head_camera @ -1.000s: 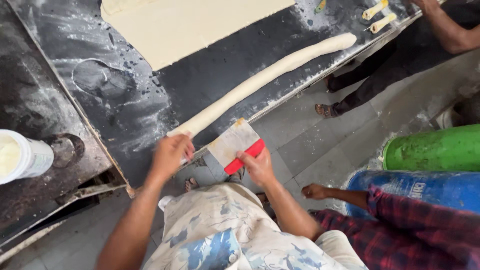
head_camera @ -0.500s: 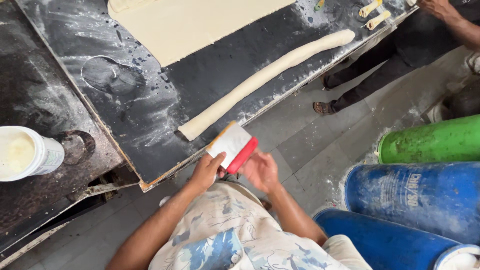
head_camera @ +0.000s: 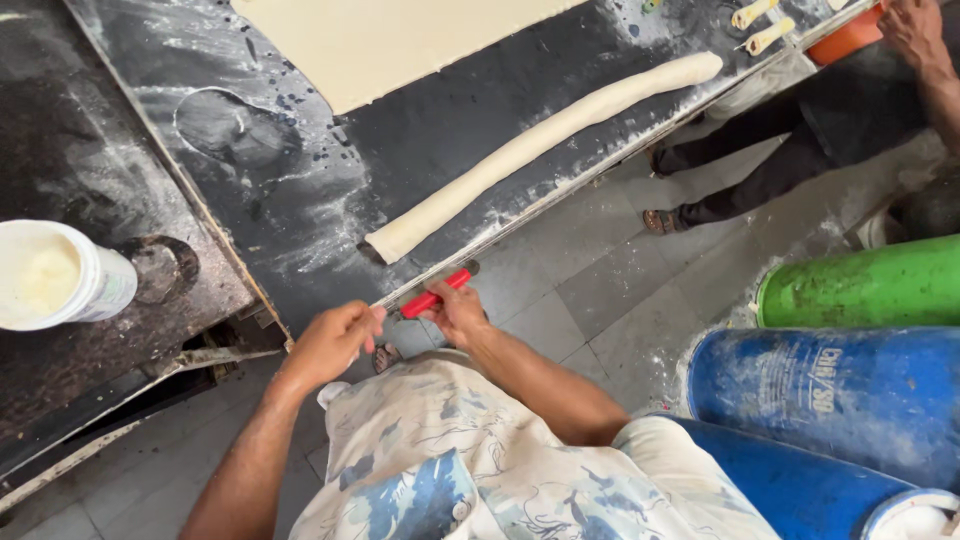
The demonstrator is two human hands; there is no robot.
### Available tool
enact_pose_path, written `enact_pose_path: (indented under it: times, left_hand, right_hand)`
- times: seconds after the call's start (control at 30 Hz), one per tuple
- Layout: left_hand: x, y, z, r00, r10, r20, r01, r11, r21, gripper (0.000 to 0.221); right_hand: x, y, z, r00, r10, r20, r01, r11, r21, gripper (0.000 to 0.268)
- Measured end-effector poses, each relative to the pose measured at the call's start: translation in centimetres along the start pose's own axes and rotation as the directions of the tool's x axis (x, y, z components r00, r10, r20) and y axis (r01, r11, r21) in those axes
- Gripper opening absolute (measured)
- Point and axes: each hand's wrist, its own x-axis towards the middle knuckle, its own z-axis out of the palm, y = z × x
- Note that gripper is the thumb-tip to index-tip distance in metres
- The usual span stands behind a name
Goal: The person rolls out and shapes dough on a floured surface, uses a scraper to cut the dough into portions, and then rolls and layers additional sheets of dough.
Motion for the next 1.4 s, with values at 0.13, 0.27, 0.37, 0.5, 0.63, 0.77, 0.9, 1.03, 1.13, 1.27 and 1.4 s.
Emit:
enact_pose_path:
  times: [0.13, 0.27, 0.37, 0.5, 0.63, 0.77, 0.9, 1.03, 1.13, 1.27, 1.4]
  left_hand:
    - [0.1, 1.0, -2.1, 0.978, 0.183, -0.101, -0.200, 0.961, -0.191, 0.036]
    - [0.8, 0.5, -3.2, 0.956, 0.200, -0.213, -0.243, 0.950, -0.196, 0.037]
    - [2.3, 1.3, -4.0, 0.926, 0.256, -0.278, -0.325, 0.915, -0.240, 0.036]
    - [2.8, 0.9, -2.5, 0.922, 0.267, -0.281, -0.352, 0.880, -0.320, 0.036]
    - [3.9, 0.2, -2.2, 0.925, 0.232, -0.302, -0.320, 0.903, -0.288, 0.035]
    - [5.0, -2.6, -1.2, 0.936, 0.105, -0.337, -0.245, 0.880, -0.406, 0.034]
    - [8.3, -4.4, 0.7, 0.873, 0.043, -0.485, -0.312, 0.813, -0.491, 0.029]
    - [10.6, -3.9, 4.2, 0.754, 0.130, -0.644, -0.408, 0.861, -0.304, 0.045]
    - [11.8, -3.2, 5.6, 0.710, 0.101, -0.697, -0.324, 0.926, -0.196, 0.041]
    - [13.0, -4.0, 5.3, 0.732, 0.001, -0.682, -0.363, 0.847, -0.388, 0.029]
    - [14.3, -5.3, 5.4, 0.708, -0.033, -0.705, -0.410, 0.795, -0.448, 0.018]
  right_hand:
    - [-3.9, -3.2, 1.7, 0.997, -0.040, 0.069, 0.042, 0.999, -0.025, 0.004]
    - [-8.9, -8.4, 1.6, 0.957, -0.278, 0.086, 0.288, 0.945, -0.157, 0.010]
    - [-9.3, -12.2, 2.9, 0.942, -0.328, 0.078, 0.337, 0.915, -0.223, 0.027]
    - [-5.4, -11.4, 0.9, 0.890, -0.416, 0.187, 0.441, 0.678, -0.588, 0.029]
    - [1.5, -7.4, -3.3, 0.851, -0.369, 0.374, 0.525, 0.622, -0.581, 0.034]
    - [2.2, -6.4, -8.1, 0.880, -0.157, 0.448, 0.455, 0.010, -0.891, 0.042]
    - [-2.0, -9.3, -7.5, 0.921, -0.014, 0.390, 0.368, -0.305, -0.879, 0.043]
    - [-6.3, -14.5, -1.4, 0.880, 0.047, 0.473, 0.471, -0.226, -0.853, 0.039]
    - [-8.5, -17.6, 3.9, 0.884, -0.023, 0.468, 0.464, -0.095, -0.881, 0.036]
    - [-8.6, -19.0, 10.3, 0.776, -0.227, 0.588, 0.597, -0.034, -0.801, 0.035]
    - [-6.3, -17.4, 15.0, 0.596, -0.305, 0.743, 0.767, -0.057, -0.639, 0.031]
